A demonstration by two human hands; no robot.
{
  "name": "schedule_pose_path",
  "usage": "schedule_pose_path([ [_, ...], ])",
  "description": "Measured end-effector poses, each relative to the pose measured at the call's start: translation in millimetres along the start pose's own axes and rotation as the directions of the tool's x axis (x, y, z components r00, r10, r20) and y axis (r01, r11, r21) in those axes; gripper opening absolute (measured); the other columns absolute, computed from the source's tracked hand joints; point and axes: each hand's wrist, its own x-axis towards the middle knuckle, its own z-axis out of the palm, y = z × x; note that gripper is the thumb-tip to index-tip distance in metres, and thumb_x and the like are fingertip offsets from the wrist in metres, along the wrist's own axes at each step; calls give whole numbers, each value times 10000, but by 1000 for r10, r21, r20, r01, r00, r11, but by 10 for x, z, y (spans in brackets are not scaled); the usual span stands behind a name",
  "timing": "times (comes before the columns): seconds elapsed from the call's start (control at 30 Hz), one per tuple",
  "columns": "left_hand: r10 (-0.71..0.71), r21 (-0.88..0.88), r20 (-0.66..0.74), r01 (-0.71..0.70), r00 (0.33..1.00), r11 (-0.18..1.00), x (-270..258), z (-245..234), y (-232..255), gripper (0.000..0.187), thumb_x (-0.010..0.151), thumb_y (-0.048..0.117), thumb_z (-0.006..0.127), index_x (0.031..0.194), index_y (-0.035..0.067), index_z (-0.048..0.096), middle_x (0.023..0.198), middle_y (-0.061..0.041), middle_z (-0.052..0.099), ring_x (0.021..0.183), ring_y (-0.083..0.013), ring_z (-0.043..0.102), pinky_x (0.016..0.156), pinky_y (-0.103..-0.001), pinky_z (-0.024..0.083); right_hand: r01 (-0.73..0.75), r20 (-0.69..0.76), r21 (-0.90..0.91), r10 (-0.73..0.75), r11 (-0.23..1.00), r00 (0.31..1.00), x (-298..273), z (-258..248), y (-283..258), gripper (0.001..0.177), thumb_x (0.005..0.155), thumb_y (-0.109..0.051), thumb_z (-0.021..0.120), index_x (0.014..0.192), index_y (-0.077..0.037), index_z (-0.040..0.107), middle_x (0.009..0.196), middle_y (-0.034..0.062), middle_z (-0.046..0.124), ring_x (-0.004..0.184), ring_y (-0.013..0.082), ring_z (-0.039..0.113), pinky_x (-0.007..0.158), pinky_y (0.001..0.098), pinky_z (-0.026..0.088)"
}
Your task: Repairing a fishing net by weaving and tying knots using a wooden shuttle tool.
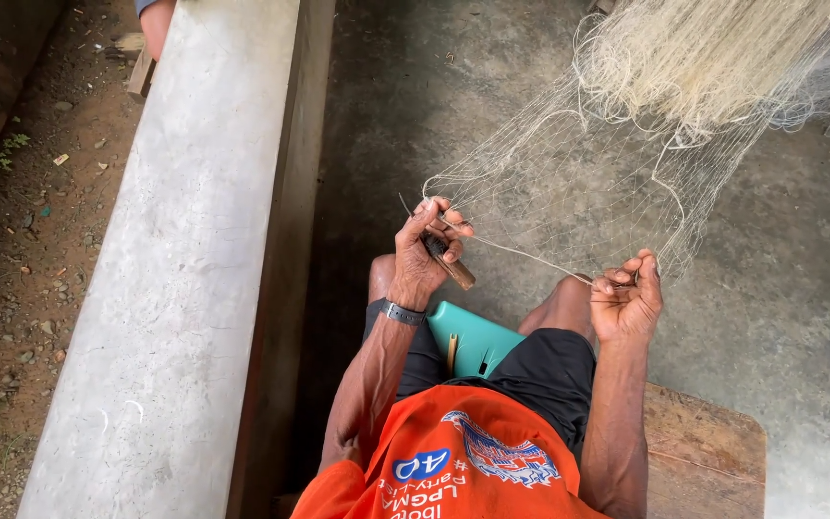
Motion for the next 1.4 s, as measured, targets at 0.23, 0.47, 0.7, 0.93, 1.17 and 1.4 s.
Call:
schedule_pose_path([
  [0.23, -6, 1, 5, 6, 1000, 1000, 13, 16, 15, 178, 1040, 244, 581, 1098, 81, 621, 942, -220, 779, 830, -416, 778, 383, -258, 518, 25, -11, -14, -25, 1000, 1000, -41, 69, 23, 195, 1031, -293, 687, 1170, -189, 776, 963, -45, 802, 721, 73, 619, 609, 205, 428],
  [0.47, -11, 10, 6, 11, 1000, 1000, -5, 65, 35, 173, 1037, 239, 585, 1096, 80, 619, 941, -210, 783, 836, -405, 780, 396, -259, 534, 24, -17, -4, -24, 1000, 1000, -77, 111, 22, 187, 1034, -281, 682, 1161, -181, 777, 952, -33, 803, 709, 79, 621, 602, 209, 432],
  [0.7, -11, 12, 8, 11, 1000, 1000, 11, 47, -4, 177, 1037, 244, 589, 1095, 79, 615, 935, -208, 781, 827, -407, 778, 389, -262, 542, 18, 6, 11, -18, 1000, 1000, -70, 57, -13, 197, 1044, -284, 669, 1171, -177, 775, 963, -27, 804, 709, 83, 629, 603, 210, 438],
  [0.93, -11, 16, 5, 11, 1000, 1000, 8, 57, 7, 179, 1039, 248, 585, 1099, 82, 615, 935, -203, 782, 823, -402, 778, 386, -257, 539, 14, -4, 6, -14, 1000, 1000, -71, 59, -9, 203, 1038, -297, 676, 1175, -184, 775, 969, -39, 802, 719, 74, 616, 612, 207, 429],
  [1.17, -7, 22, 8, 7, 1000, 1000, 6, 73, 30, 176, 1037, 245, 584, 1104, 85, 612, 935, -198, 784, 822, -398, 779, 391, -257, 541, 9, -6, 24, -9, 1000, 1000, -77, 96, 1, 195, 1031, -288, 685, 1162, -180, 780, 959, -32, 803, 718, 76, 621, 609, 207, 429],
  [1.4, -10, 34, 6, 9, 1000, 999, 14, 51, 25, 176, 1034, 252, 584, 1104, 92, 609, 938, -191, 786, 824, -395, 780, 392, -251, 536, 7, -10, 19, -7, 1000, 1000, -61, 62, -1, 192, 1029, -284, 689, 1164, -183, 780, 952, -36, 800, 719, 74, 615, 609, 209, 421],
])
